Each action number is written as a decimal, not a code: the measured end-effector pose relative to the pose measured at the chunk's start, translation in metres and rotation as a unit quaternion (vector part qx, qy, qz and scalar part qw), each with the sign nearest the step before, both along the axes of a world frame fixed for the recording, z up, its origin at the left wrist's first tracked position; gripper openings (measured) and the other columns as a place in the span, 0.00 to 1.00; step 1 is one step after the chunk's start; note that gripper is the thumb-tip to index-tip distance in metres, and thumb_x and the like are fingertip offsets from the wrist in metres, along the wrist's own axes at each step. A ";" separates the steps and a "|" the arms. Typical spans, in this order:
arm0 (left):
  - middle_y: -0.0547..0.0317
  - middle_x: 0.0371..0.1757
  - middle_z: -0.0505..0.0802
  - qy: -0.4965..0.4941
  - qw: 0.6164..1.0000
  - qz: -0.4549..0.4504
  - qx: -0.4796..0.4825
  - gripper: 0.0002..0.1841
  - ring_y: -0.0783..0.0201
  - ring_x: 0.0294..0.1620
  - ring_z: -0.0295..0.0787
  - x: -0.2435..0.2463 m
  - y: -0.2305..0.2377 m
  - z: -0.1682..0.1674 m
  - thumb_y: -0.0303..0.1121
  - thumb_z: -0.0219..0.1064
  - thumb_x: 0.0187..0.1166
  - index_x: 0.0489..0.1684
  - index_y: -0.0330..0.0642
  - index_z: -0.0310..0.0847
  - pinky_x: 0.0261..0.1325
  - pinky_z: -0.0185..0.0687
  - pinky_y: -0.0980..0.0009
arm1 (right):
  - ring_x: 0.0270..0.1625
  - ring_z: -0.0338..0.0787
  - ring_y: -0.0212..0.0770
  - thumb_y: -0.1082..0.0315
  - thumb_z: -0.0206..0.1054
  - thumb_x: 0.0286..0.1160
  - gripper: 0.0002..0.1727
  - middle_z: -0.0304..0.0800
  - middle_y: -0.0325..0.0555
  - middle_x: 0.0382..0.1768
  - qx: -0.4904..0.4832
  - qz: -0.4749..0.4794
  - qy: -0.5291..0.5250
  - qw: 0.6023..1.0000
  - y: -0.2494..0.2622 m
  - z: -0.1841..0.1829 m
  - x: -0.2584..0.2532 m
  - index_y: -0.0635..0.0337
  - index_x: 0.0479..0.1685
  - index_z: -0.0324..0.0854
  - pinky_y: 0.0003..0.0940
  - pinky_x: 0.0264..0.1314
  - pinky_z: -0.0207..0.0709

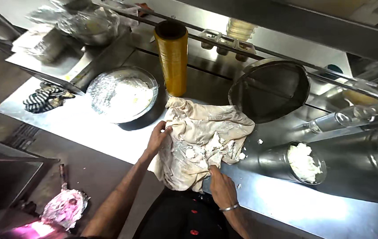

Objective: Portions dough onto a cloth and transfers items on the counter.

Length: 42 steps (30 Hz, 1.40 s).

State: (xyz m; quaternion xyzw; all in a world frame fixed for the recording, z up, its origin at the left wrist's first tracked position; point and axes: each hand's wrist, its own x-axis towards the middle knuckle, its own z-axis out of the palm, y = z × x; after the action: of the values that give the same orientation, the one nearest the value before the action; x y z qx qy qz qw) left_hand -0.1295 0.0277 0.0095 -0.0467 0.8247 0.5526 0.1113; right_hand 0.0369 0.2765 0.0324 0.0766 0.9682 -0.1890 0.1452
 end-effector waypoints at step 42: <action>0.36 0.78 0.77 0.211 0.971 -0.066 -0.088 0.27 0.39 0.80 0.72 -0.023 0.090 0.035 0.37 0.69 0.81 0.78 0.38 0.72 0.79 0.68 0.38 | 0.23 0.92 0.63 0.70 0.52 0.87 0.15 0.90 0.59 0.25 0.245 -0.324 0.214 0.889 0.180 0.078 0.090 0.64 0.61 0.82 0.60 0.23 0.82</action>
State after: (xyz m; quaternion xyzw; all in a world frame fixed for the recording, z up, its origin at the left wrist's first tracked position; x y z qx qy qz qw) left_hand -0.1524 0.1177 0.0449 0.1154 0.8763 0.4666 -0.0334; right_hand 0.1271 0.4562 0.1103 0.3764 0.9128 0.0054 -0.1586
